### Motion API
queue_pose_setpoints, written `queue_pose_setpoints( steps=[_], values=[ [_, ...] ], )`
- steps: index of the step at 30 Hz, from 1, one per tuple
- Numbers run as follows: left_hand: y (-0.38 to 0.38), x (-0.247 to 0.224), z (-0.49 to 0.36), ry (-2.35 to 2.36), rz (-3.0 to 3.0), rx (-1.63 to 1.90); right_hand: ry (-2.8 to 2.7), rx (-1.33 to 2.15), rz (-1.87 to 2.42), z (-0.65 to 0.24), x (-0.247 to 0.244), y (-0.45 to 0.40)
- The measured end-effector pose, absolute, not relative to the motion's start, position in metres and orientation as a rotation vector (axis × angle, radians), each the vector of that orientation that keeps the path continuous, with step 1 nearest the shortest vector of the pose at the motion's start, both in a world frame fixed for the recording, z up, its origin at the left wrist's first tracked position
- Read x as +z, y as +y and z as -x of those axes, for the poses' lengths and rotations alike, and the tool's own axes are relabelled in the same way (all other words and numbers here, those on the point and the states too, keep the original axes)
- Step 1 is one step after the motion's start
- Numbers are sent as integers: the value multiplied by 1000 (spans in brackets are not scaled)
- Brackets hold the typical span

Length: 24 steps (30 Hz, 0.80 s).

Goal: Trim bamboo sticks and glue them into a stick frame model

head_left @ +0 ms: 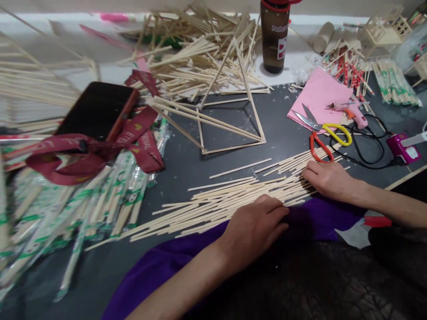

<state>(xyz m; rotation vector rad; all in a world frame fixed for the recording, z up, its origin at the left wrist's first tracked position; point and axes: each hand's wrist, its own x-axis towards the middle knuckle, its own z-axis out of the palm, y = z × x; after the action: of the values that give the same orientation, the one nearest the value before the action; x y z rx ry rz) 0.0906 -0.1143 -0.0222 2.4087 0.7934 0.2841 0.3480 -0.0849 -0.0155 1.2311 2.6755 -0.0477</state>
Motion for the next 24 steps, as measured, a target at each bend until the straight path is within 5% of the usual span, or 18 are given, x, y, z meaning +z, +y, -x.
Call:
queue_pose_setpoints(
  steps=[24],
  values=[
    [-113,-38,-86,760,-2412,519,2614,-13,-998,-331,-6,-66]
  ],
)
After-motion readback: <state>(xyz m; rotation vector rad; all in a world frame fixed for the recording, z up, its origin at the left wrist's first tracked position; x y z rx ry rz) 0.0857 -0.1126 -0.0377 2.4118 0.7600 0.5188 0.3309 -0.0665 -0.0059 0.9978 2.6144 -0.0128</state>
